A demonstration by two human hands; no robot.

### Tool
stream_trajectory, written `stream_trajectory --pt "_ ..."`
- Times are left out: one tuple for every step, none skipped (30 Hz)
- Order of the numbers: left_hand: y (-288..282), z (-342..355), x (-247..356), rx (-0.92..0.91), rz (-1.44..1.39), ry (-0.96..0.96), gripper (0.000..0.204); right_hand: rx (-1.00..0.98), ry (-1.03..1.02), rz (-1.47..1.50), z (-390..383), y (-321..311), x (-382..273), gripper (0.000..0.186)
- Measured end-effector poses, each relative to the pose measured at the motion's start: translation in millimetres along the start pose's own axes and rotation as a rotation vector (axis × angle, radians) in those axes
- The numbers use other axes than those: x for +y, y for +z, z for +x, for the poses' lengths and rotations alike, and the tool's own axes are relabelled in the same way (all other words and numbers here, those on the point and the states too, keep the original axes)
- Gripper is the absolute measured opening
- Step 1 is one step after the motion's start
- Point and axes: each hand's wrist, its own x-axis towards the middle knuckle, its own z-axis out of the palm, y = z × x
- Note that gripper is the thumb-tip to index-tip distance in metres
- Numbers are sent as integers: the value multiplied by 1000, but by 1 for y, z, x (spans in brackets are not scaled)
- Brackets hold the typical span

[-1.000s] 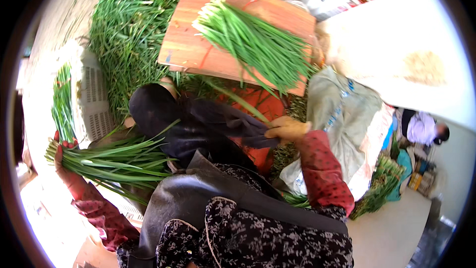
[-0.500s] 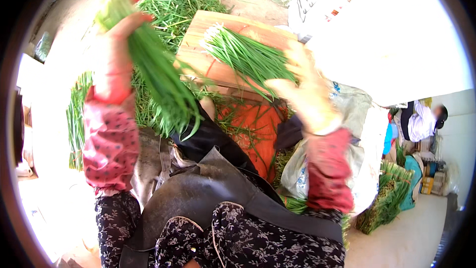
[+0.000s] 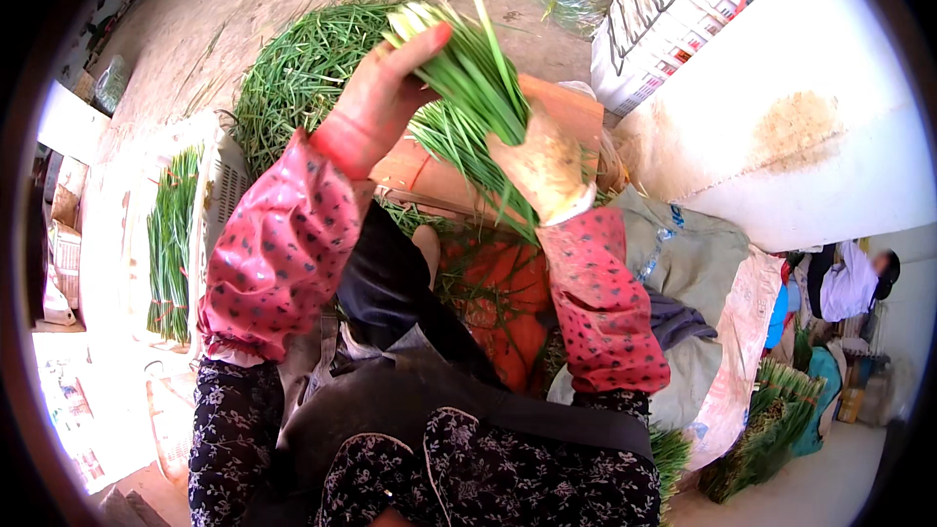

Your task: The person sits on the floor and bundles green onions by hand, tying them with red rubber bands. They then stand up, walk to an outdoor area, and transfer the bundled vegetables from a white crate into a large orange sack.

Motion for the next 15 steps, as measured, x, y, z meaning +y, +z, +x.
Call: stream_trajectory --pt "-14 -1 2 23 120 -52 59 0 -3 -10 -2 4 22 48" --pt "-39 3 -4 137 243 -85 65 -83 100 -54 -4 13 46 49" --pt "-73 4 -18 196 436 21 68 -169 199 -80 -1 26 57 51" --pt "-106 2 -31 259 631 124 72 -180 197 -68 3 39 56 51" --pt "-130 -5 -33 247 1060 200 74 -246 303 -161 8 54 55 52" --pt "-144 -14 -42 212 1466 275 77 -312 418 -278 12 61 60 53" --pt "-144 -12 -51 128 1596 303 79 -297 419 -219 13 69 89 46" --pt "-156 -18 -57 34 1723 414 80 -305 416 -212 18 86 95 46" --pt "-165 -23 -65 -57 1859 399 82 -354 418 -212 23 103 101 47" --pt "-172 -24 -72 -155 1984 380 83 -405 423 -219 29 119 105 48" --pt "-177 -21 -84 -154 1971 377 83 -412 416 -235 33 128 109 48" --pt "-182 -16 -96 -216 2053 451 78 -418 420 -246 37 137 111 48" --pt "-190 -12 -110 -281 2143 518 72 -422 428 -218 40 151 113 45" --pt "-197 -4 -129 -280 2135 514 72 -422 437 -200 43 159 116 42" --pt "-204 4 -148 -286 2245 641 65 -448 391 -264 45 170 125 42"
